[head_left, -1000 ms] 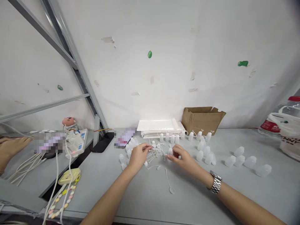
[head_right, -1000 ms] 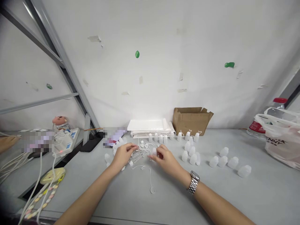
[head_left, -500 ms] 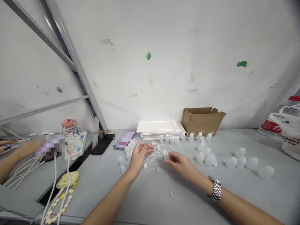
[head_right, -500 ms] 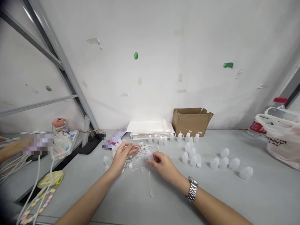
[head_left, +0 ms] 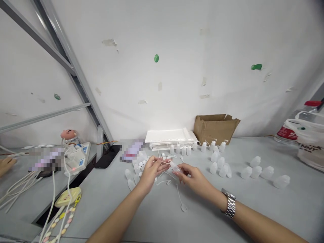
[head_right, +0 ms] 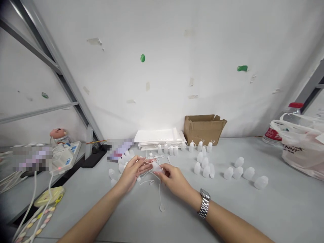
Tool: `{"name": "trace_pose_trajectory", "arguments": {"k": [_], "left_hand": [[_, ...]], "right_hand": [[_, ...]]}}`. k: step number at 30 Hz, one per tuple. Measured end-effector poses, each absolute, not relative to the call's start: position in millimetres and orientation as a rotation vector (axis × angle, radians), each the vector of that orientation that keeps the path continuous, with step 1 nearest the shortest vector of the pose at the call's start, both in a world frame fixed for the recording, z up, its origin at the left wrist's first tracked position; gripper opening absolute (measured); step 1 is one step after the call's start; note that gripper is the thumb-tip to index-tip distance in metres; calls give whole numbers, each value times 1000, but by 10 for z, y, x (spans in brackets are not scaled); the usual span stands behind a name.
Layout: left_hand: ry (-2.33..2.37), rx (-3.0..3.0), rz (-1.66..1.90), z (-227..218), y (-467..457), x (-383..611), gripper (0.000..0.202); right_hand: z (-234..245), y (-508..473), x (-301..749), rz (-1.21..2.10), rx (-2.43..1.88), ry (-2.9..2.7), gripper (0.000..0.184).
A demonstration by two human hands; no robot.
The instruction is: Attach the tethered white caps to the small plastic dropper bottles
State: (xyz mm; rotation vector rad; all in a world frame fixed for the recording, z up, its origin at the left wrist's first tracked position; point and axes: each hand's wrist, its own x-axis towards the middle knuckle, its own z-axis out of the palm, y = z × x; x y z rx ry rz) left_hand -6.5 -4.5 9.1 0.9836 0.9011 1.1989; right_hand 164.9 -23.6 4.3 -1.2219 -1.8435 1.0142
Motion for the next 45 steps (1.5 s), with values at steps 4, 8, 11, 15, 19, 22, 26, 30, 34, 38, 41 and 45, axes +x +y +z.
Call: {"name": "trace_pose_trajectory", "arguments": {"k": [4,8,11,15,19,22,26,30,34,38,41,45], "left_hand": [[916,981,1205,64,-36,-53,24],[969,948,1236,107,-55,-55,23],[975,941,1249,137,-66,-66,22],[996,979,1258,138,-65,-67,22],[968,1001,1228,142,-72,-51,23],[907,998,1186,153,-80,-52,23],[860,985,1187,159,-78,-69,23],[854,986,1165,151,-64,-79,37],[897,1048,1133,133,-51,-82,34],[949,1128,1108,117,-42,-94,30],[942,1166,1102,105,-37,-106,30],[989,1147,1142,86,-24,-120,28]], "right_hand": [[41,-246,1646,984,-1216,-1886,27],[3,-236,1656,875,-1232,-1939,27],[-1,-237,1660,849,-1232,-1939,28],[12,-249,1659,843,-1217,-1944,29],[6,-251,1661,811,-1234,-1970,28],[-1,-241,1667,794,-1258,-1972,28],[-12,-228,1672,757,-1260,-1980,30],[-21,-230,1672,720,-1265,-1991,30],[-21,-236,1669,715,-1281,-1983,29],[-27,-230,1675,705,-1290,-1992,29],[-35,-224,1684,683,-1297,-2011,29],[-37,-222,1690,667,-1292,-2024,28]]}}
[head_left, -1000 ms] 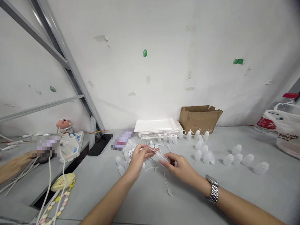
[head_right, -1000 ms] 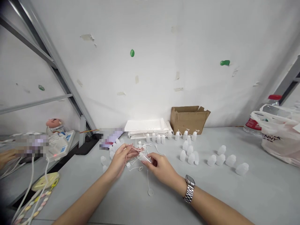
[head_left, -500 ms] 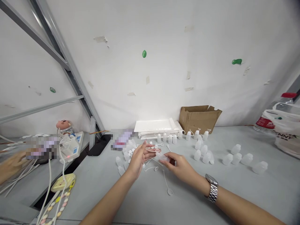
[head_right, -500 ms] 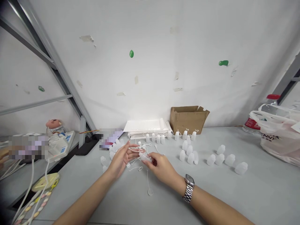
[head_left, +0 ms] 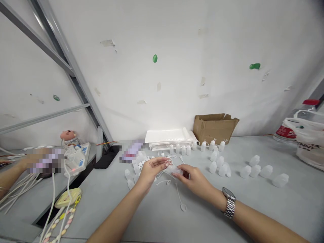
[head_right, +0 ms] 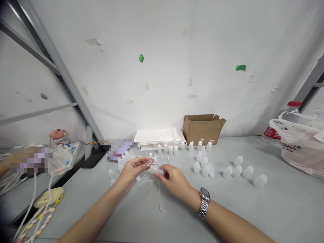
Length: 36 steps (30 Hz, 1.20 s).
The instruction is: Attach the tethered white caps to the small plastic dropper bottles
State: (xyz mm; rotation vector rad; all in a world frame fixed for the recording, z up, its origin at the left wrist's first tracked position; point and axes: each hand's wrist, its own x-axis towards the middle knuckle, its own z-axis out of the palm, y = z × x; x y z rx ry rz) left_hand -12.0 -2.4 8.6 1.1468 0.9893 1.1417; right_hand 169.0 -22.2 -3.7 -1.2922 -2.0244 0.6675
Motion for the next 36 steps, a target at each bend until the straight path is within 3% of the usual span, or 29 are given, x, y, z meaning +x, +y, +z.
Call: {"name": "trace_pose_trajectory", "arguments": {"k": [26,36], "left_hand": [[1099,1254,1185,86,-49,-21,22],[1041,1245,1165,81,-36,-43,24]], "right_hand": [[-11,-263,1634,755,-1281,-1942,27],[-47,-291,1651,482,-1207,-1986,25]]}}
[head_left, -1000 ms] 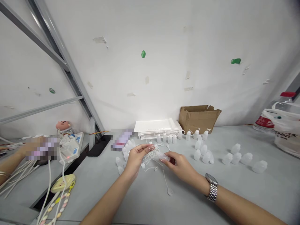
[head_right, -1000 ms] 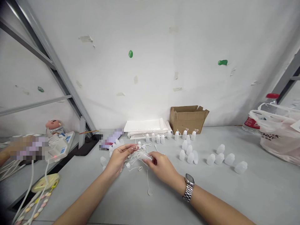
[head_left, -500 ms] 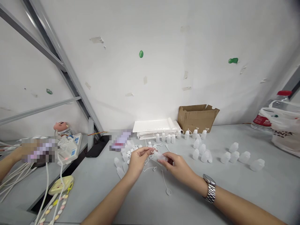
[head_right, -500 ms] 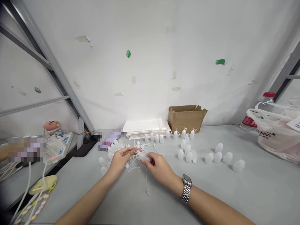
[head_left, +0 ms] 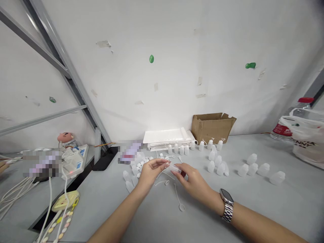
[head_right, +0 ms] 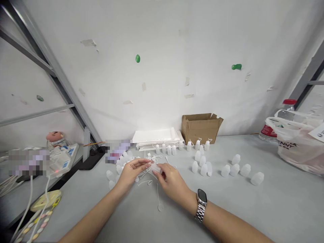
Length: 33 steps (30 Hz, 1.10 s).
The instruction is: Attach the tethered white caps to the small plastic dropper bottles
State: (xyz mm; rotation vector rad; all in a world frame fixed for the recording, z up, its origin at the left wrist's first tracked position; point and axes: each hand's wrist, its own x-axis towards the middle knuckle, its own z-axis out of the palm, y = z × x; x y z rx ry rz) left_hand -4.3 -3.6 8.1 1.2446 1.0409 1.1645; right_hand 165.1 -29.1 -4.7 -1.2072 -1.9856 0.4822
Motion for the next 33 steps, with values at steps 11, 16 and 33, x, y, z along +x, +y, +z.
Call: {"name": "trace_pose_trajectory", "arguments": {"k": [11,16,33], "left_hand": [[1112,1435,1251,61,-13,-53,20],[1109,1421,1216,70,-15,-53,25],[1059,1160,1134,57,-69,-48,28]], "right_hand": [[-112,-289,1666,74,-1042,-2038,26],[-127,-290,1666,-21,-1028,-2064,27],[-143,-267,1665,-107,-1083,-2118,28]]}}
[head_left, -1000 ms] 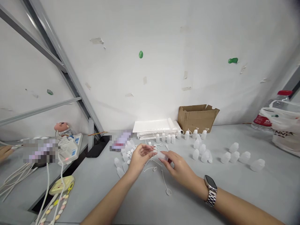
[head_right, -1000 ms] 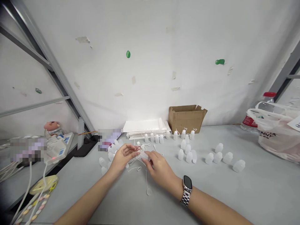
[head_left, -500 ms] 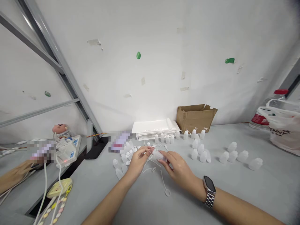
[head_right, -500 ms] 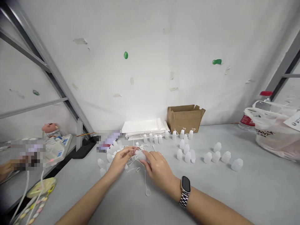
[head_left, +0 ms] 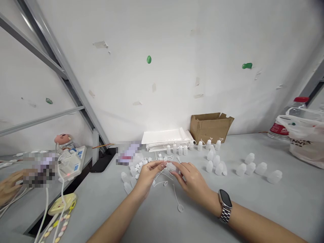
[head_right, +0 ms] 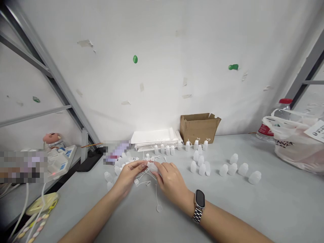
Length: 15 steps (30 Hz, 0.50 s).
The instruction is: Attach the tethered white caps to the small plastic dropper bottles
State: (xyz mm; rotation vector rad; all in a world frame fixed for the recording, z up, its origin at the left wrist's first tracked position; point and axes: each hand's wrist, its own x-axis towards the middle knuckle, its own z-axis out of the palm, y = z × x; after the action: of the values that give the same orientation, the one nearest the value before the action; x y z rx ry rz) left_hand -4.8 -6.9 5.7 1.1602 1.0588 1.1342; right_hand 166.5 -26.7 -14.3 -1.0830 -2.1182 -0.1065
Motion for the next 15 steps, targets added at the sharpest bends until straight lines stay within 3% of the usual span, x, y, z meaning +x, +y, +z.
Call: {"name": "trace_pose_trajectory", "arguments": {"k": [6,11,15], "left_hand": [[1002,1010,1219,93,-34,-101,26],[933,865,1323,91,25,-181,24],[917,835,1337,129,20,-191,23]], "right_hand": [[-29,-306,1682,-152,-908,-2120,26],[458,-638,1785,-207,-680,-2054,45],[801,-837,1835,-308,-598,-2029,41]]}}
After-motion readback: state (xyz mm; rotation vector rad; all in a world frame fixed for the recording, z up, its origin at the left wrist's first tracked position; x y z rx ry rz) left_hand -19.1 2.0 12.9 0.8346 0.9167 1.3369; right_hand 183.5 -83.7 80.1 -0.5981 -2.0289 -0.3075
